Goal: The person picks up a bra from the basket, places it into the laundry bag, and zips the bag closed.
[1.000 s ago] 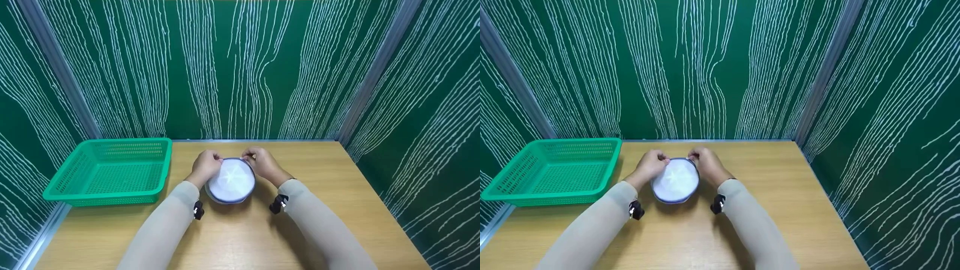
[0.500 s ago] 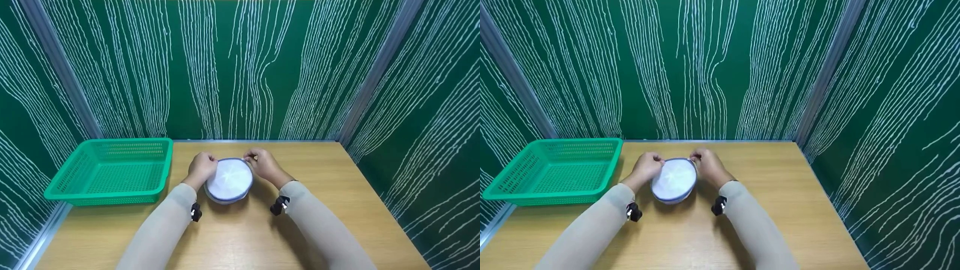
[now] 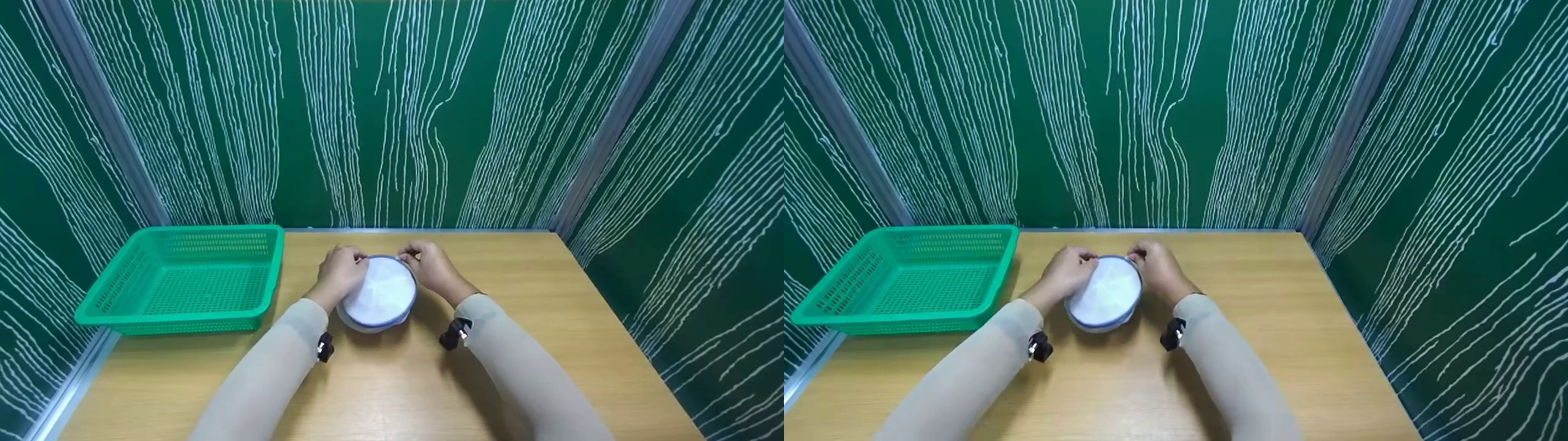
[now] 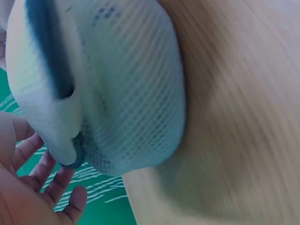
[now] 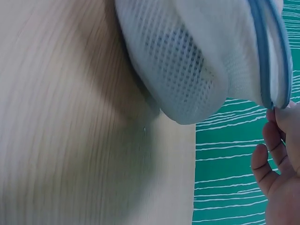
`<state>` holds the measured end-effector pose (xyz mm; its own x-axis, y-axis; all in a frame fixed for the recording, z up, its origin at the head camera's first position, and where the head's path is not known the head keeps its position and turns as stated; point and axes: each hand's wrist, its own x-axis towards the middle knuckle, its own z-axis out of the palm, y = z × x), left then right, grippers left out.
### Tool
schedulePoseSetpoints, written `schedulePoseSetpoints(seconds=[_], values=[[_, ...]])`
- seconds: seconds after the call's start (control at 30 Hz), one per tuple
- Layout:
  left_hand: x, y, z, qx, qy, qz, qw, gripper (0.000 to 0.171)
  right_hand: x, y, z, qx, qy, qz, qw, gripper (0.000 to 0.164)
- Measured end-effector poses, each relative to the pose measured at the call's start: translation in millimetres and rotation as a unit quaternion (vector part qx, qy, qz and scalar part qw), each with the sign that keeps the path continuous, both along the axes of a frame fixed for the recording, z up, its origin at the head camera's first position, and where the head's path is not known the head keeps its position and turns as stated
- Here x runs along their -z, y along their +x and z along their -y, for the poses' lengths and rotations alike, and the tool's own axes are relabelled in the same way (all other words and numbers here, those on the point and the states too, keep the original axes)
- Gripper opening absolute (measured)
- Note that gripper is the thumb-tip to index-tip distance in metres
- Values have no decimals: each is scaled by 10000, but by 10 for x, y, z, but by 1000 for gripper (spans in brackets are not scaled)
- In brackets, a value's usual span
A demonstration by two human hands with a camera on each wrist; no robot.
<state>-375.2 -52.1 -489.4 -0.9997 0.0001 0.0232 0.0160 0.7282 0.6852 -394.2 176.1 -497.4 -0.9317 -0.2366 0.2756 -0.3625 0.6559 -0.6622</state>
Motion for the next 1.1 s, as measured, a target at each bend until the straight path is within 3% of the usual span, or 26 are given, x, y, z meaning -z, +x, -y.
schedulePoseSetpoints(seconds=[0.3, 0.67, 0.8, 1.1], values=[[-57, 5, -155, 305, -15, -274, 9992, 26, -37, -1, 28, 38, -79, 315, 9995, 11], [-102, -15, -207, 709, -248, -772, 9942, 19, -61, 30, 75, -166, -113, 187, 9996, 13], [-96, -19, -188, 669, -230, -809, 9942, 15, -54, 30, 77, -203, -72, -21, 9998, 11], [-94, -37, -183, 533, -104, -654, 9964, 14, -51, 34, 59, -179, -146, 142, 9996, 11]])
